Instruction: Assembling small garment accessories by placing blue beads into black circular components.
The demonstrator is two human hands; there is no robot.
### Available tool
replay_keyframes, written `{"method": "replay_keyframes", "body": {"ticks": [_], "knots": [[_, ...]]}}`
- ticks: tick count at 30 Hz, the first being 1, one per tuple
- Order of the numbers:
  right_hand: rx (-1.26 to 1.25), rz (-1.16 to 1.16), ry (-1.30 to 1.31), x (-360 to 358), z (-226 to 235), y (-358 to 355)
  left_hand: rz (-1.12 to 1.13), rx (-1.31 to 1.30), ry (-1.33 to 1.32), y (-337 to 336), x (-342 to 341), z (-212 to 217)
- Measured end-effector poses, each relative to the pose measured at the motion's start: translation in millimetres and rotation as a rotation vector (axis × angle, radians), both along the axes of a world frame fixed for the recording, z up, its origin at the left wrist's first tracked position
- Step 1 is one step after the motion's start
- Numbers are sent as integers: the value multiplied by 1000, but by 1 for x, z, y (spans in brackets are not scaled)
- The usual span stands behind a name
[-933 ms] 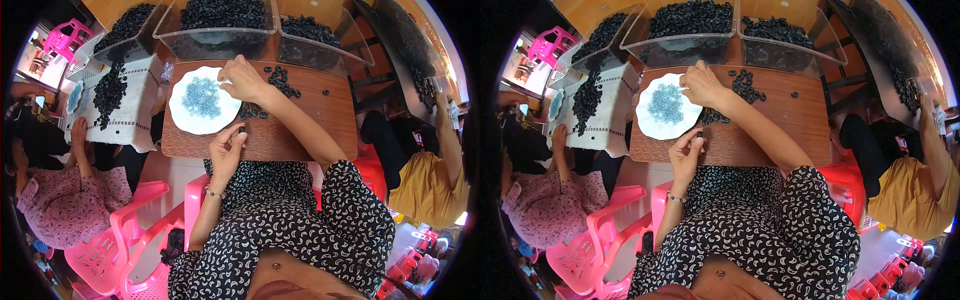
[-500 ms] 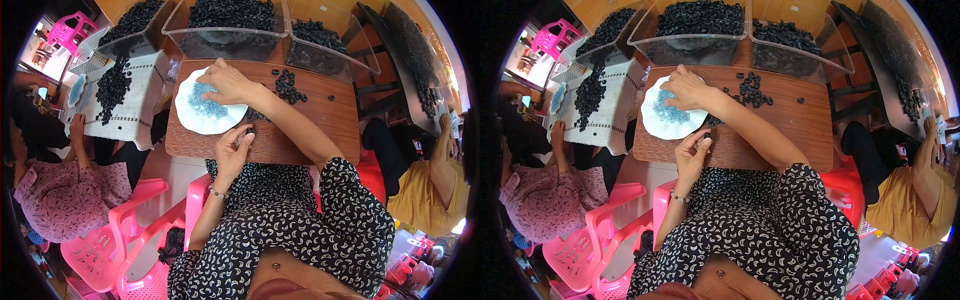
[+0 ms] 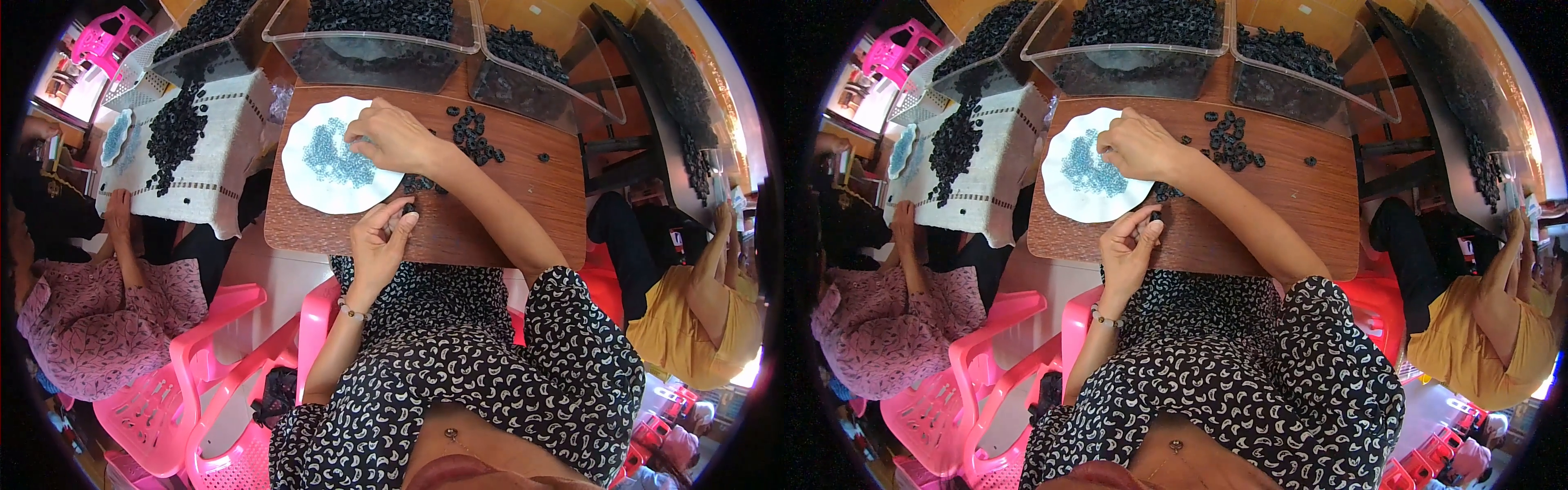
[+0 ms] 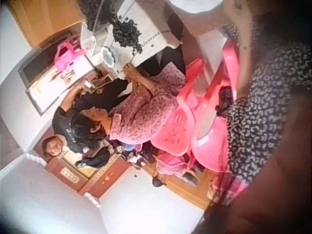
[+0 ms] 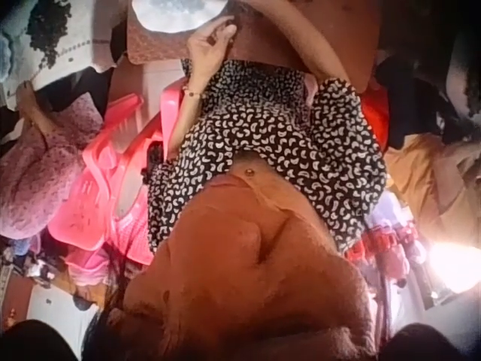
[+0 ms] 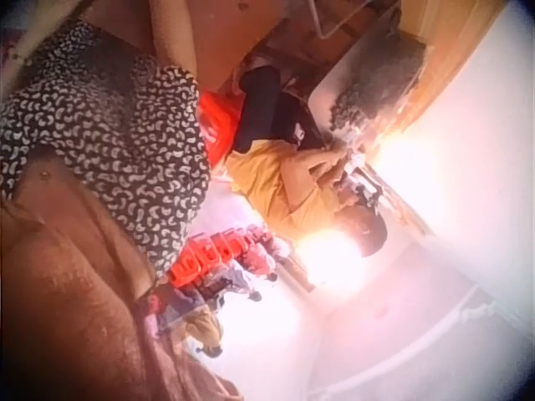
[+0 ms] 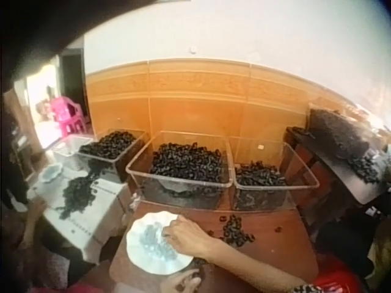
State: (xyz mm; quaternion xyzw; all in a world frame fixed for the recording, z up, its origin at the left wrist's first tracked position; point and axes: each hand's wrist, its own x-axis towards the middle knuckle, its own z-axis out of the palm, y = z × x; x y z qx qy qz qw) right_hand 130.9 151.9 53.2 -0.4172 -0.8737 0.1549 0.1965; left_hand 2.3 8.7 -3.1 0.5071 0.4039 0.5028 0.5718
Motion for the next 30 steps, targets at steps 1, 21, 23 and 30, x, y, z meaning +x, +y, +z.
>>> {"method": "replay_keyframes", "body": {"ticks": [1, 21, 23, 30], "knots": [[-1, 0, 2, -2, 0, -1, 0, -4, -4, 0, 0, 0], [-151, -17, -68, -8, 1, -16, 15, 50, 108, -1, 3, 7], [-171, -18, -60, -8, 1, -14, 17, 41, 92, 0, 3, 6], [-157, -9, 174, 1, -7, -8, 24, 76, 147, 0, 3, 2]]}}
